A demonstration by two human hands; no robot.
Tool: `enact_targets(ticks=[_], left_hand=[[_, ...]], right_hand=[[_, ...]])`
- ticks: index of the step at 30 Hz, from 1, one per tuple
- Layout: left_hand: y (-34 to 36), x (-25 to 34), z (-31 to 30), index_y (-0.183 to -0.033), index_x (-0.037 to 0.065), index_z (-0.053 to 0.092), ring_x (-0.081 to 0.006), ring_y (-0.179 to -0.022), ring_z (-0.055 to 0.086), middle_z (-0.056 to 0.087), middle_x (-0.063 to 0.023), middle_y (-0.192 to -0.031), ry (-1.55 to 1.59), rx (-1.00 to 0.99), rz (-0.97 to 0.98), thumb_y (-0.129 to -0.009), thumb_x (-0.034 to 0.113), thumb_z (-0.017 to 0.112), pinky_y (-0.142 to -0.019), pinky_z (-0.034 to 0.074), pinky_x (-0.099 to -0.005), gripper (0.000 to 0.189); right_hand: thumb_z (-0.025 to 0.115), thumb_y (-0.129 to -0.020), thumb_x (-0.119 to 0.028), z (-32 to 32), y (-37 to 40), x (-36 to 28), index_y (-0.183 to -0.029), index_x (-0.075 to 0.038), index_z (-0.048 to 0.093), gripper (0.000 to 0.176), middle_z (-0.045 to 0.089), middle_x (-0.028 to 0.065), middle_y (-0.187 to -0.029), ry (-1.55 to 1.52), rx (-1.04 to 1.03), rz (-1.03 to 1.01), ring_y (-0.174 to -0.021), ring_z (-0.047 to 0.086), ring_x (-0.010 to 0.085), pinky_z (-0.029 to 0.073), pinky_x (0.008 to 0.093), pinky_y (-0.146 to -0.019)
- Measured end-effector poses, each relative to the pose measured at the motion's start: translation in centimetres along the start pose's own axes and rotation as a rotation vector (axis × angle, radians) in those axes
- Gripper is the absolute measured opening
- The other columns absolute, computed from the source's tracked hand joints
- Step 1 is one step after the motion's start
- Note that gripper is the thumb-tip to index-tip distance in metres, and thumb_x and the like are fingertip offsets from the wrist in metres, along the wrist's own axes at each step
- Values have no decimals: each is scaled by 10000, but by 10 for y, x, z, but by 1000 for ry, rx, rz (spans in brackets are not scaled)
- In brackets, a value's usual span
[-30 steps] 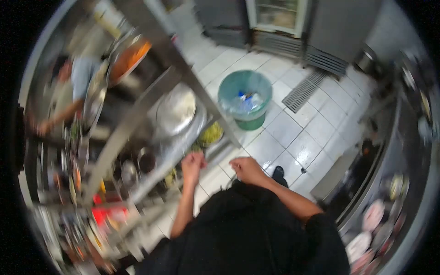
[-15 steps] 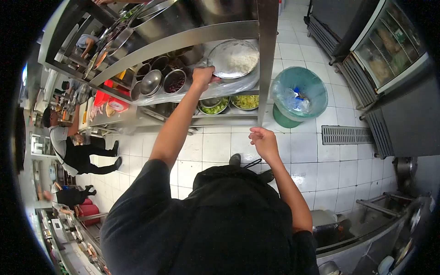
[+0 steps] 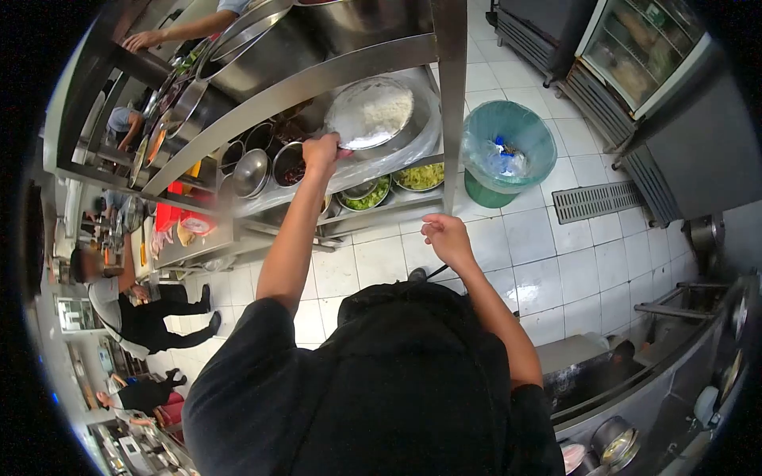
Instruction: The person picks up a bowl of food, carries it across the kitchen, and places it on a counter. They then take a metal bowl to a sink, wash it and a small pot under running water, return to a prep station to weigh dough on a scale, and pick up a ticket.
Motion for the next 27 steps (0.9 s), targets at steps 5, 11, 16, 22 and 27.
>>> enact_targets(ticks=[5,11,16,22,27], left_hand=[[-1,-4,-41,-761,-157,559,-228,-592,616,608,-177,-787,33,64,9,-714,1,590,-479,571,-328,168],[-11,-21,-63,-730,-105,532,-219,-531,600,585,-153,-745,129,58,3,-728,-22,591,-460,551,-303,102],[-16,-19,-66,-729,-108,531,-250,-487,609,586,-150,-712,185,48,-1,-714,-38,585,-451,542,-312,89],[-25,-11,-71,-785,-87,577,-226,-646,607,592,-132,-766,81,16,10,-739,-38,613,-506,569,-318,76],[33,2,-76,-665,13,558,-147,-457,528,544,-47,-606,-294,-54,219,-912,370,573,-446,482,-292,434]], right_hand=[[586,-829,-49,17,-22,4,-1036,55,624,235,672,101,-807,3,7,-36,-645,622,140,504,269,-622],[595,-827,-60,34,-32,7,-1035,50,629,238,672,103,-796,13,-27,-20,-638,624,141,501,266,-616],[600,-831,-73,35,-23,20,-1033,55,628,241,666,93,-791,1,-73,30,-637,618,139,490,257,-602],[598,-829,-68,-22,8,53,-1024,50,633,230,655,80,-782,-116,39,153,-608,597,129,467,238,-567],[588,-807,-46,-98,38,111,-986,12,653,200,647,64,-756,-111,142,172,-573,577,118,435,236,-492]])
Point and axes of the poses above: each hand's wrist, its own y-axis away from the middle knuckle, its own z-axis out of the palm, x = y × z, the point moved 6 cm from there along -y, towards the middle knuckle
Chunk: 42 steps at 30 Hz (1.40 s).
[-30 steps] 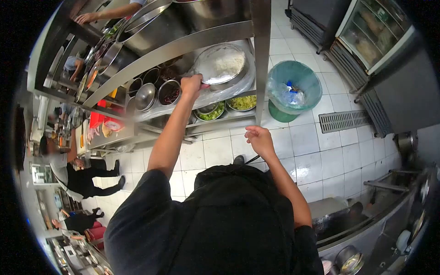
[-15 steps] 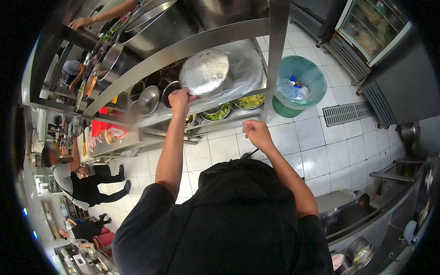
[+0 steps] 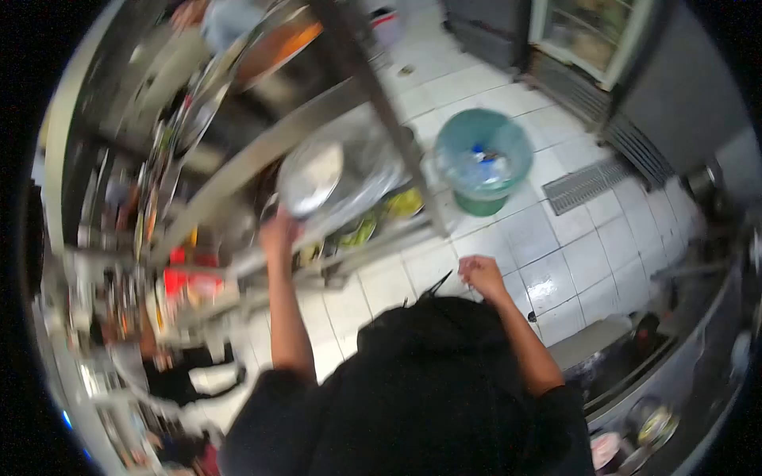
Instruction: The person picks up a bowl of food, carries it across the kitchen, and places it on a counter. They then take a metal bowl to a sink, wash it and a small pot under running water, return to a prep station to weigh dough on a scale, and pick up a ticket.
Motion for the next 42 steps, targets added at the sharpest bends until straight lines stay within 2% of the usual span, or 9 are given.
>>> enact_targets(ticks=[2,7,10,17,25,32,34,36,42], left_hand=[[51,12,33,-645,82,509,-118,-437,455,500,-27,-553,329,-158,-19,-936,404,530,-407,363,-279,434],[178,45,170,-842,24,592,-135,-510,535,557,-45,-656,242,-469,-186,-953,322,528,-466,448,-264,325],[215,80,251,-879,-8,611,-127,-521,545,551,-38,-657,132,-655,-34,-950,296,539,-468,449,-253,321],[245,140,385,-868,-34,643,-116,-512,547,556,-51,-651,38,-879,199,-939,257,562,-457,446,-238,311],[231,145,529,-837,-41,647,-106,-480,531,544,-42,-617,-61,-1009,266,-928,228,585,-420,423,-232,291],[243,227,700,-862,-39,659,-85,-475,479,507,-21,-582,-85,-1043,392,-930,232,570,-430,379,-227,293],[273,256,769,-858,-32,669,-92,-478,490,517,-23,-589,-62,-1150,475,-927,238,572,-440,395,-237,295],[326,293,826,-864,-26,678,-101,-489,508,529,-26,-600,-60,-1256,594,-922,247,575,-454,416,-247,298],[592,354,916,-943,-33,683,-99,-565,548,560,-31,-652,19,-1815,686,-921,249,583,-517,452,-238,300]], right_hand=[[579,-783,-38,-35,5,17,-939,-3,662,180,652,57,-738,-94,60,0,-577,601,119,439,246,-476],[619,-761,-144,-115,27,21,-891,40,673,232,653,85,-734,-267,246,-12,-609,608,146,522,283,-556],[564,-789,-79,-163,42,3,-986,52,645,250,666,90,-781,-249,282,-12,-667,622,153,530,287,-578],[515,-811,-5,-278,92,-11,-1236,70,513,431,673,115,-846,-359,482,-95,-671,605,141,509,266,-648],[583,-804,-74,-432,151,3,-1280,91,465,518,690,133,-862,-474,917,-153,-614,616,144,497,262,-572],[546,-813,-79,-559,243,5,-1366,102,327,621,693,122,-891,-501,1353,-74,-605,619,140,463,258,-522],[548,-818,-72,-584,282,16,-1380,103,296,641,694,117,-900,-634,1477,-175,-593,606,130,459,256,-519],[547,-826,-55,-596,326,15,-1377,108,296,628,692,123,-921,-648,1691,-93,-594,588,121,455,246,-526],[555,-839,-36,-592,424,42,-1388,87,304,616,667,111,-980,-874,2092,-219,-598,555,111,457,233,-555]])
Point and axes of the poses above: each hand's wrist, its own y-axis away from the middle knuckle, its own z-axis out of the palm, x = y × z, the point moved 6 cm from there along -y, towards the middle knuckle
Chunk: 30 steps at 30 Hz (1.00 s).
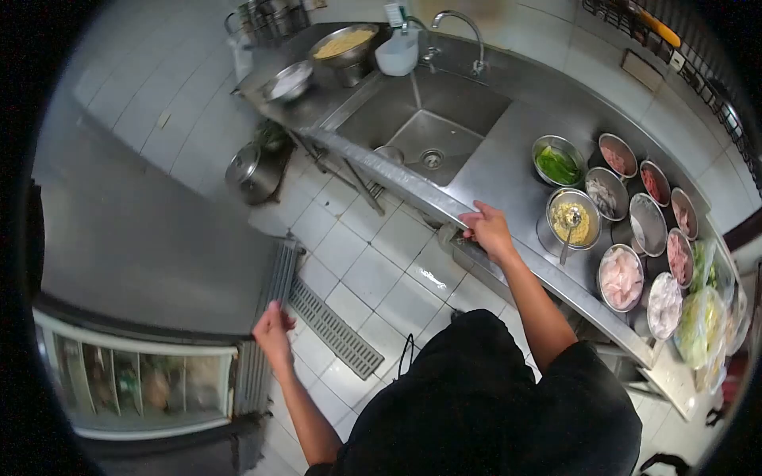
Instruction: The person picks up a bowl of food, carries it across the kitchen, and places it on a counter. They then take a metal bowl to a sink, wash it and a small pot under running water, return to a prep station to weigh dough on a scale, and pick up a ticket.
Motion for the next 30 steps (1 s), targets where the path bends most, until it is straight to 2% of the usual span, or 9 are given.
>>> enact_targets(ticks=[6,10,14,18,24,26,27,29,30], left_hand=[[-82,75,183,-1080,-18,651,-95,-625,563,607,-41,-750,-13,-410,149,-909,226,603,-588,477,-235,302],[-133,86,233,-1112,-18,636,-99,-669,581,617,-51,-814,-143,-464,221,-891,188,628,-614,491,-239,302],[-184,88,255,-1114,-15,637,-98,-689,580,616,-50,-813,-261,-449,265,-885,165,635,-628,497,-239,292],[-236,97,304,-1039,34,672,-187,-708,634,641,-115,-800,-248,-482,297,-839,144,656,-623,493,-288,229],[-321,89,458,-1073,33,661,-259,-773,637,671,-159,-881,-465,-806,552,-820,190,669,-723,494,-334,298],[-345,72,520,-1089,45,654,-299,-856,637,670,-164,-943,-569,-961,587,-826,203,653,-780,492,-367,307],[-355,60,550,-1103,52,647,-314,-909,621,659,-167,-986,-631,-1008,650,-827,204,646,-810,485,-385,315],[-365,25,607,-1130,66,631,-343,-1015,588,637,-173,-1073,-738,-1110,793,-829,206,631,-870,469,-420,332],[-372,-5,638,-1163,91,613,-332,-1101,551,595,-173,-1159,-833,-1211,806,-812,165,629,-918,456,-431,359]], right_hand=[[571,-816,-40,-46,-94,-26,-1379,75,341,619,648,115,-1038,10,273,-121,-618,562,117,437,245,-549],[568,-785,-32,-43,-196,-59,-1390,77,317,664,571,162,-1209,-35,321,-211,-657,572,116,435,255,-557],[574,-777,-52,-35,-311,-91,-1358,109,348,644,575,174,-1190,-102,354,-346,-678,592,144,455,277,-548],[545,-833,-141,-59,-425,-136,-1086,57,509,323,636,183,-974,273,349,-223,-847,644,232,506,326,-688],[550,-789,-192,-48,-517,-142,-1206,12,476,471,624,262,-1031,912,905,-442,-1017,590,408,454,480,-908],[576,-799,-209,-41,-529,-136,-1145,-52,556,381,596,241,-1142,1171,432,-130,-1120,538,370,432,473,-943],[588,-798,-220,-10,-528,-131,-1096,-58,595,339,598,220,-1155,1554,8,-216,-1120,539,368,431,466,-946],[617,-786,-237,22,-497,-115,-1004,-72,657,276,608,175,-1165,1549,-323,-187,-1102,553,352,433,445,-947],[628,-780,-241,19,-496,-107,-1015,-74,665,291,623,158,-1143,1357,-177,-118,-1076,572,333,442,438,-936]])
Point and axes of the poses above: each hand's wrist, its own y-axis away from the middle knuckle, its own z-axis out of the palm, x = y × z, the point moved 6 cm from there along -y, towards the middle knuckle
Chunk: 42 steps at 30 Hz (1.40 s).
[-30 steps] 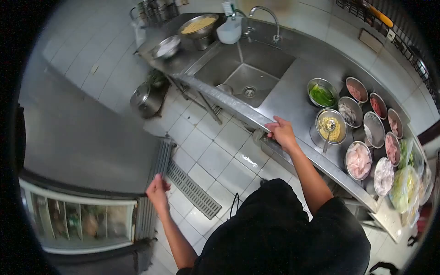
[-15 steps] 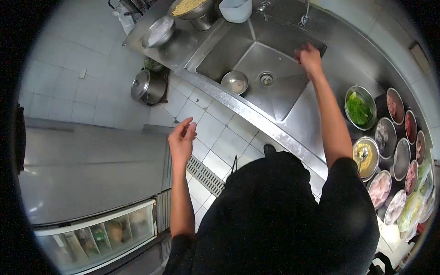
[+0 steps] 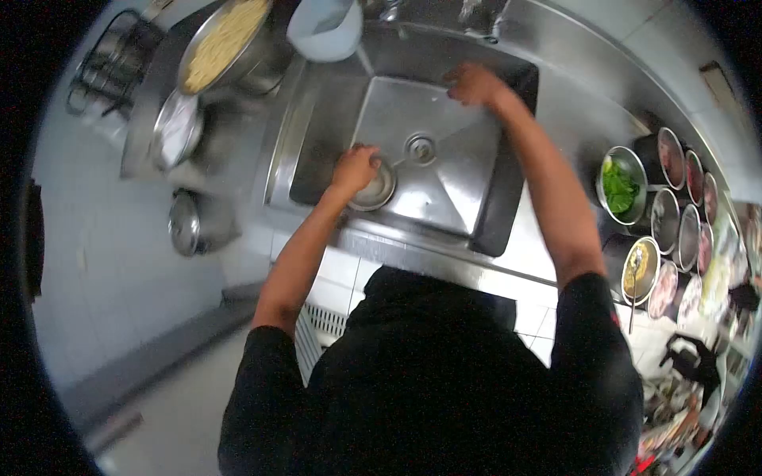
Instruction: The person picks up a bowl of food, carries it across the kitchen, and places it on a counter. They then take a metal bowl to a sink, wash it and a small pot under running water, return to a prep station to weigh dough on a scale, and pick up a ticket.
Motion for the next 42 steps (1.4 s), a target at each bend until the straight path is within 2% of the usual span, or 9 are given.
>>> enact_targets(ticks=[2,5,12,19,25,26,30,36,42], left_hand=[[-48,-26,47,-1101,96,633,-339,-1085,557,580,-170,-1159,-133,-95,118,-805,176,620,-917,450,-444,306],[-77,-64,105,-1084,116,626,-318,-1127,537,561,-150,-1187,-265,-256,166,-755,159,680,-938,435,-452,336],[-90,-96,131,-1081,61,585,-336,-1073,566,591,-150,-1130,-292,-319,110,-727,149,722,-908,455,-448,390],[-121,18,119,-1056,10,571,-386,-980,591,608,-220,-1036,-128,-311,402,-734,43,609,-878,468,-454,326],[-134,34,113,-1001,-76,524,-376,-942,618,604,-276,-971,340,-73,-19,-717,42,619,-756,547,-453,322],[-109,36,92,-979,-114,501,-346,-901,621,584,-243,-979,809,-240,-361,-748,-11,614,-719,595,-415,277],[-64,-4,127,-948,-139,493,-340,-814,623,560,-221,-995,1376,-285,-775,-775,-58,529,-655,619,-389,194],[-67,25,129,-936,-96,506,-322,-737,635,572,-195,-914,1517,-370,-702,-772,-48,542,-554,596,-368,174],[-92,51,67,-943,-78,492,-286,-818,647,572,-192,-952,958,-178,-404,-762,-31,558,-510,595,-364,198]], right_hand=[[648,-768,-248,15,8,7,-1037,-77,682,320,653,123,-1098,-442,234,182,-1025,609,294,461,423,-914],[659,-730,-206,21,18,-30,-957,-42,702,283,690,124,-919,-1108,213,257,-835,661,310,520,346,-810],[658,-685,-124,44,24,-38,-826,-27,722,183,685,159,-811,-743,372,435,-799,673,258,520,334,-736],[638,-696,-65,109,45,-38,-944,52,682,277,691,176,-813,-826,394,661,-758,674,243,516,322,-730],[593,-731,-61,138,61,-13,-1007,49,657,304,686,194,-906,-706,711,714,-865,678,280,518,342,-771],[593,-733,-68,133,68,-15,-1016,37,660,309,686,192,-918,-668,711,703,-889,674,282,515,331,-792],[557,-733,-47,128,85,-18,-1017,28,663,312,682,196,-917,-669,700,694,-885,670,317,524,351,-794],[548,-761,0,129,69,-14,-974,72,660,251,696,153,-819,-1098,642,692,-715,689,193,542,294,-653],[574,-772,11,111,56,-22,-968,93,650,226,687,150,-789,-1175,650,656,-655,664,162,542,274,-628]])
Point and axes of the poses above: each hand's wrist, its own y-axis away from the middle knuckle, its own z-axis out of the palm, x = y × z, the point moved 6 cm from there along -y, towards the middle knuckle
